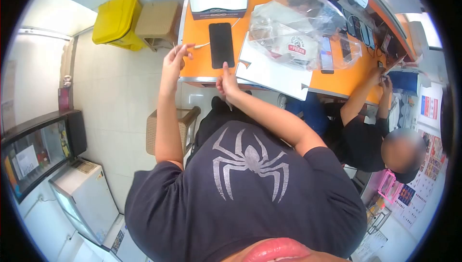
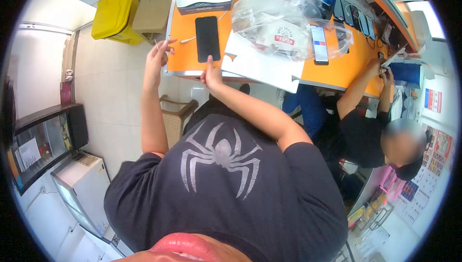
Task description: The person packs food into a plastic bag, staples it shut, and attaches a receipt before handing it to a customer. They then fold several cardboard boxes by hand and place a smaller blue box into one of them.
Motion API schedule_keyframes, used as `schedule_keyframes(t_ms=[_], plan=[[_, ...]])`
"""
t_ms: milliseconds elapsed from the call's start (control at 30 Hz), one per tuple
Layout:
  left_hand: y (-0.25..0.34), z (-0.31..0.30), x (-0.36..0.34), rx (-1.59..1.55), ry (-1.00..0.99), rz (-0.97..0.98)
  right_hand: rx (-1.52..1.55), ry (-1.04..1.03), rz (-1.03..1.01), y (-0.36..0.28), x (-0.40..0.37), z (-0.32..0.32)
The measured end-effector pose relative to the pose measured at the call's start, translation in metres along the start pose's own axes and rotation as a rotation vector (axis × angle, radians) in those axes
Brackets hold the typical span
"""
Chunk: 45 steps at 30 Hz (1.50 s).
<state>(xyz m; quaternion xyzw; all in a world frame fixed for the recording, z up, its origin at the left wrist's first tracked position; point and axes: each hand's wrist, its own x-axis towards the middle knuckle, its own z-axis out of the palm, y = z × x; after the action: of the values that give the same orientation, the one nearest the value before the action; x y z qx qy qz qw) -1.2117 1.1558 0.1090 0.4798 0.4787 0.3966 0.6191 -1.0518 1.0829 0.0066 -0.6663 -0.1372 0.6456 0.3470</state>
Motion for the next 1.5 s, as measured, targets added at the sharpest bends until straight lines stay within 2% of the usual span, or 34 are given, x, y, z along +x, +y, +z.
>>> schedule_keyframes(t_ms=[167, 267, 467, 767, 1133, 1500], plan=[[-0.039, -0.024, -0.017, -0.052, 0.012, -0.117, 0.002, 0.053, 0.093, -0.004, 0.005, 0.002], [-0.051, -0.029, -0.022, -0.172, -0.052, -0.164, 0.024, 0.080, 0.075, -0.004, 0.000, 0.004], [-0.063, -0.032, -0.016, -0.615, -0.263, -0.275, 0.001, 0.138, 0.152, -0.009, 0.005, 0.008], [-0.072, -0.039, -0.018, -0.406, -0.139, -0.189, -0.020, 0.101, 0.202, -0.005, 0.013, 0.003], [-0.075, -0.046, -0.018, -0.572, -0.071, -0.119, -0.011, 0.086, 0.205, -0.008, 0.007, 0.006], [-0.082, -0.033, -0.018, -0.564, 0.004, -0.078, 0.031, 0.096, 0.090, -0.007, 0.002, 0.006]])
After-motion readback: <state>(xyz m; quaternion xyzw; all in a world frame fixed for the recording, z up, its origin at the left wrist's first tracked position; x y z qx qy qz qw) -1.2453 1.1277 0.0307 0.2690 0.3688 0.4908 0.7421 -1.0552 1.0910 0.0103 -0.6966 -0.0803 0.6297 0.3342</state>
